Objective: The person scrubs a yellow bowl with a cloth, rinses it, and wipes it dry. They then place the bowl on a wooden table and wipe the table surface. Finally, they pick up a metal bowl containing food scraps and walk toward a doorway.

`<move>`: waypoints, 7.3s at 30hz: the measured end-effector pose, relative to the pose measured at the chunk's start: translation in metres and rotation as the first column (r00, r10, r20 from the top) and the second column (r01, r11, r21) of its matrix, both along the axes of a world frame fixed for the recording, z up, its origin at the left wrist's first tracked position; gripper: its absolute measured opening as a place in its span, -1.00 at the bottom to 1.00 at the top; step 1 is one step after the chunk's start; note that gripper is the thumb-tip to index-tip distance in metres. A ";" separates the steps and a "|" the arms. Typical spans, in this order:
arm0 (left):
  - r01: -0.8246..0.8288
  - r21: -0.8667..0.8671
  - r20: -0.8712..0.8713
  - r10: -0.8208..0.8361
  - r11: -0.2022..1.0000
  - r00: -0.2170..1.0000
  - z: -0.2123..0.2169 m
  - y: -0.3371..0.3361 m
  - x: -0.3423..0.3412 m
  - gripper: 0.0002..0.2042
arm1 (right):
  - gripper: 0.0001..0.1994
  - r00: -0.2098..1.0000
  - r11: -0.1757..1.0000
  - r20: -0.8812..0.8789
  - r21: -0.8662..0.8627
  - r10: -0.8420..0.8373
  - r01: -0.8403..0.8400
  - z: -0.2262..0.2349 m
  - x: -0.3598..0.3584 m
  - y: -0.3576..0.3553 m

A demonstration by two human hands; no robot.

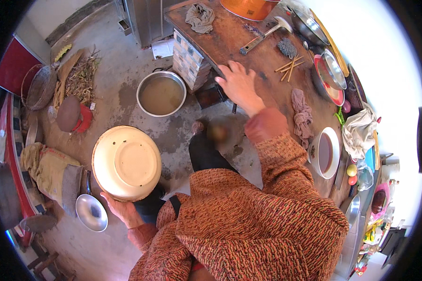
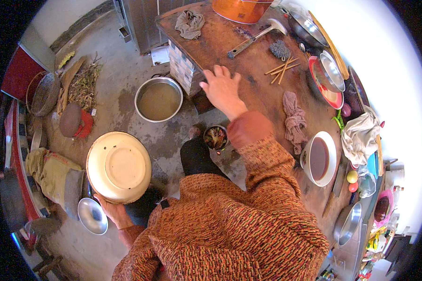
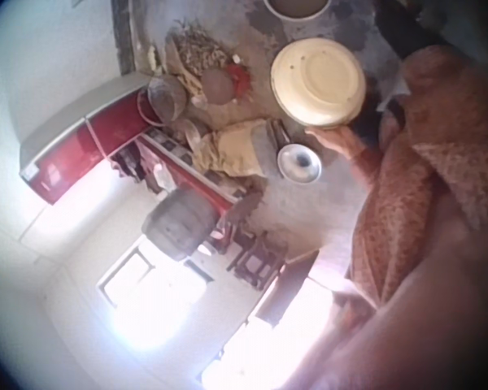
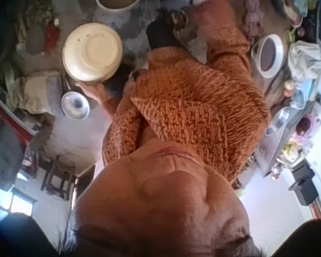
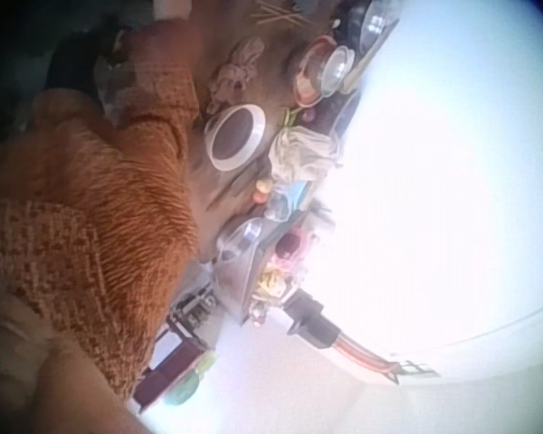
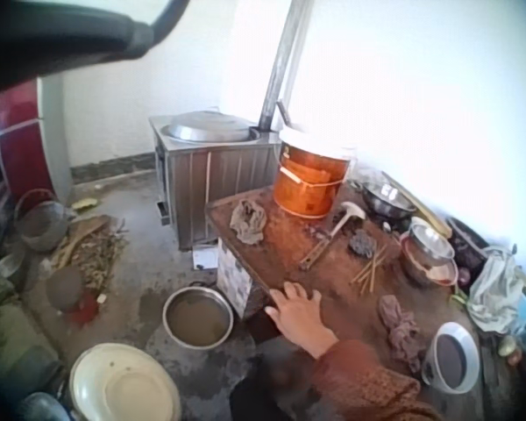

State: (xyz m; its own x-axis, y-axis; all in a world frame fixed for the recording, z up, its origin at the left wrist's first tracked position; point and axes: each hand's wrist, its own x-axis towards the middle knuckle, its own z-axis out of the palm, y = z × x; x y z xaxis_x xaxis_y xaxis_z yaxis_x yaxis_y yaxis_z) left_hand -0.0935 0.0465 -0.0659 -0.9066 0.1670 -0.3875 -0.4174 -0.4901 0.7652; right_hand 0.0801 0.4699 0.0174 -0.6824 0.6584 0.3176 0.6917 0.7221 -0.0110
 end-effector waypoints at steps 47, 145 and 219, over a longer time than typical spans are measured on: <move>-0.127 -0.155 0.088 0.142 0.980 0.986 -0.027 0.020 -0.026 -0.54 | -0.62 0.982 0.984 -0.065 0.003 0.179 -0.179 -0.018 -0.225 0.256; -0.058 -0.152 -0.695 -0.065 0.987 0.716 0.118 -0.037 0.128 -0.68 | -0.62 0.655 -0.252 -0.754 -0.641 0.035 -0.725 0.063 -0.111 -0.160; -0.064 -0.129 -0.667 -0.039 0.990 0.744 0.108 -0.058 0.117 -0.67 | -0.73 0.637 -0.195 -0.745 -0.667 0.199 -0.719 0.111 -0.095 -0.201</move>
State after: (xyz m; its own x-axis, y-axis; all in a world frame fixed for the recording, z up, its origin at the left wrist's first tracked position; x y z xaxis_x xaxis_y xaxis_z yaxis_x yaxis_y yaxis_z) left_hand 0.0234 -0.0116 0.0425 -0.9428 0.1469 0.2994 0.2303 -0.3624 0.9031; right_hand -0.0147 0.2686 0.1281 -0.9963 0.0409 0.0749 -0.0755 -0.0131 -0.9971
